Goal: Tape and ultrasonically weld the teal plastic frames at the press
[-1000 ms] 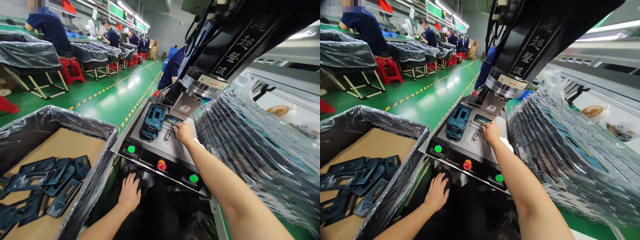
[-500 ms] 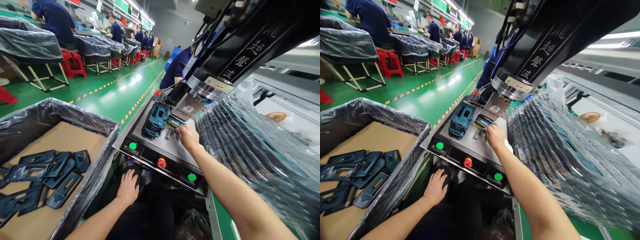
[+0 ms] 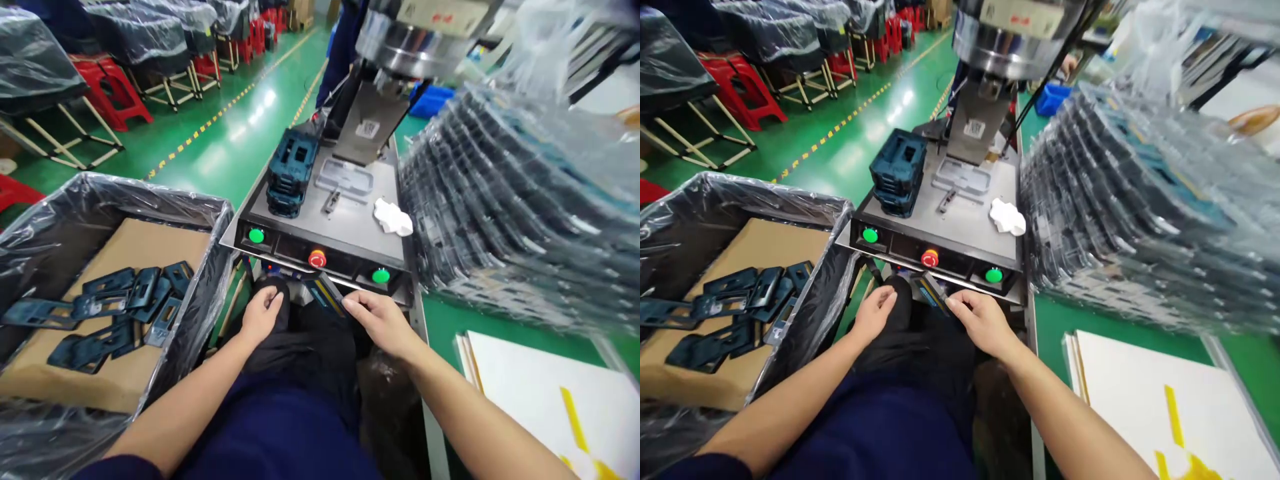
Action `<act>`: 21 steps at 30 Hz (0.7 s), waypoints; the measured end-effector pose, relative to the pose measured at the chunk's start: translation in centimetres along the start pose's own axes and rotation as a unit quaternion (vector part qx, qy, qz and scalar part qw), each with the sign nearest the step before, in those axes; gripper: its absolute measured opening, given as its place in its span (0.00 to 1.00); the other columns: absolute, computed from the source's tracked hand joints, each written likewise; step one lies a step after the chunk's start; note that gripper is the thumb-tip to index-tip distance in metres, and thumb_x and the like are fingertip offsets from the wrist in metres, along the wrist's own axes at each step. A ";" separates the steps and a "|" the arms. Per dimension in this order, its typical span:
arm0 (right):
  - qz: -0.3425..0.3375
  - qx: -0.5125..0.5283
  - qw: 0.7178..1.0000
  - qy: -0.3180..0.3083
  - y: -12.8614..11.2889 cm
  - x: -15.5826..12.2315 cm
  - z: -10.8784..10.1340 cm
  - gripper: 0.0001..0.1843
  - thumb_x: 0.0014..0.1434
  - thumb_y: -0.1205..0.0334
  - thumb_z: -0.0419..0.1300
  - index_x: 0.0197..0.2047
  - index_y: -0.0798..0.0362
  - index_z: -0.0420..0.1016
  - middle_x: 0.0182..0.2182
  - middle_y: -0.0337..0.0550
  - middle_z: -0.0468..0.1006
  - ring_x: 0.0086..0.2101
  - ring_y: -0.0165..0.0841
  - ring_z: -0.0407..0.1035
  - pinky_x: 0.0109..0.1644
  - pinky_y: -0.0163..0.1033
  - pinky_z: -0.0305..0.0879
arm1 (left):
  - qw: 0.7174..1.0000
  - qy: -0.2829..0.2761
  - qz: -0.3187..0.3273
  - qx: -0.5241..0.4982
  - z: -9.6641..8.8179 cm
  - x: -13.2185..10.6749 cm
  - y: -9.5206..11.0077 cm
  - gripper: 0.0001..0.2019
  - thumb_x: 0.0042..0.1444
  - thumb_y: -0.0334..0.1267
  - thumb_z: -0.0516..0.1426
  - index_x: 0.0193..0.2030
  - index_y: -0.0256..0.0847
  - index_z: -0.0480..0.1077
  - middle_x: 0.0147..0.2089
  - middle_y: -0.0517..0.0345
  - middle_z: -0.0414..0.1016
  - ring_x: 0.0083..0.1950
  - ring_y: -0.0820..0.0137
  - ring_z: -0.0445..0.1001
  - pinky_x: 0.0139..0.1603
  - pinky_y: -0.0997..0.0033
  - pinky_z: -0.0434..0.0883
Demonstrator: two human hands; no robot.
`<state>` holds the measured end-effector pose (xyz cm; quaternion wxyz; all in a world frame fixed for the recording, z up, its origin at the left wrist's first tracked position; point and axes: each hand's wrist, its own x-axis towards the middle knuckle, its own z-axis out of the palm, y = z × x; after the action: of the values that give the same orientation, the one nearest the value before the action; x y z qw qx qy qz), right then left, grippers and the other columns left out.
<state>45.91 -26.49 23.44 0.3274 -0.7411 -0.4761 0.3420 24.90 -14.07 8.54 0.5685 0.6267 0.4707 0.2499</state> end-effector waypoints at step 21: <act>0.050 -0.079 0.993 -0.070 5.3 0.0 4.0 0.08 0.55 0.58 0.63 0.38 0.48 0.80 0.32 0.38 0.81 0.32 0.32 0.73 0.34 0.33 0.63 | 0.963 -0.171 -0.161 -0.133 2.2 -3.6 5.4 0.23 0.45 0.50 0.67 0.42 0.36 0.70 0.29 0.61 0.75 0.27 0.73 0.75 0.31 0.73 0.74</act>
<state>45.18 -27.62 16.90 0.2160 -0.7620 -0.4856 0.3700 26.87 -17.81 13.97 0.7516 0.4945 0.4239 0.1044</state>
